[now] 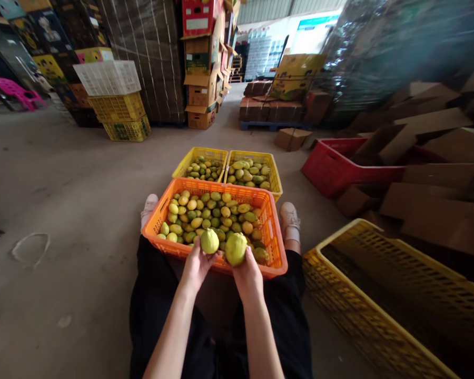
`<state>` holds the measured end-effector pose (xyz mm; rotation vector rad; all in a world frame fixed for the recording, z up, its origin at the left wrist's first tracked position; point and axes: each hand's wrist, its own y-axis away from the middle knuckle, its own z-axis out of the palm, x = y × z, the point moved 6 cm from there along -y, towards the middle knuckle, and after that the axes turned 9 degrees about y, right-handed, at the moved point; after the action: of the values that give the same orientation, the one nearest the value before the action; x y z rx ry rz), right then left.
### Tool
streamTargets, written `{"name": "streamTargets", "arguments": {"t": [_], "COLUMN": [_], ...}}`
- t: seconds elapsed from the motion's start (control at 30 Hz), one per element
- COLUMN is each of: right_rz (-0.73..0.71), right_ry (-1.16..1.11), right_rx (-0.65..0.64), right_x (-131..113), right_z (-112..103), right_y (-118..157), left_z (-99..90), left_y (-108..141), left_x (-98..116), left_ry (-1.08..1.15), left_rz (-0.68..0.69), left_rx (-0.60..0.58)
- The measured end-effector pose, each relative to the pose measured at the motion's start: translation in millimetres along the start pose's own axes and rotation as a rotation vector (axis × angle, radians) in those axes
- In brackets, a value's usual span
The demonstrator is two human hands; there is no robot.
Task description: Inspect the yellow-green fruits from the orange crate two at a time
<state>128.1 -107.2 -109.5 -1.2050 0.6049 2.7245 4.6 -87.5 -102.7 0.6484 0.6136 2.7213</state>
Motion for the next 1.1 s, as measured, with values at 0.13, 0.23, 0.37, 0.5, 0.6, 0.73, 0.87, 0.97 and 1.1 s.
{"name": "streamTargets", "arguments": {"t": [0.13,0.23,0.37,0.5,0.6,0.73,0.87,0.97,1.1], "right_rz": [0.011,-0.058,-0.046,-0.004,-0.042,-0.061,-0.055,-0.012,0.018], "right_ry": [0.071,0.107,0.11,0.067,0.056,0.066,0.108,0.107,0.05], "right_rx": [0.041,0.0,0.011,0.134,0.112,0.138,0.112,0.065,0.016], "right_x": [-1,-8,-8,-3,-4,-7,-10,-10,-10], "right_z": [0,6,7,-5,-6,-7,-1,5,10], "right_y": [5,11,12,5,2,6,11,14,17], "left_z": [0.0,2.1,4.8,4.3,-1.3,-4.4,-1.0,0.1,0.2], "left_y": [1,4,7,7,5,5,6,8,10], "left_x": [2,6,6,7,8,5,3,4,8], "left_ry": [-0.016,-0.044,-0.065,-0.015,0.006,-0.026,-0.035,-0.047,-0.091], "left_rz": [0.017,0.082,0.099,0.095,0.084,0.014,-0.007,0.02,0.099], "left_rx": [-0.011,-0.048,-0.108,-0.112,-0.027,0.011,-0.001,0.026,0.016]}}
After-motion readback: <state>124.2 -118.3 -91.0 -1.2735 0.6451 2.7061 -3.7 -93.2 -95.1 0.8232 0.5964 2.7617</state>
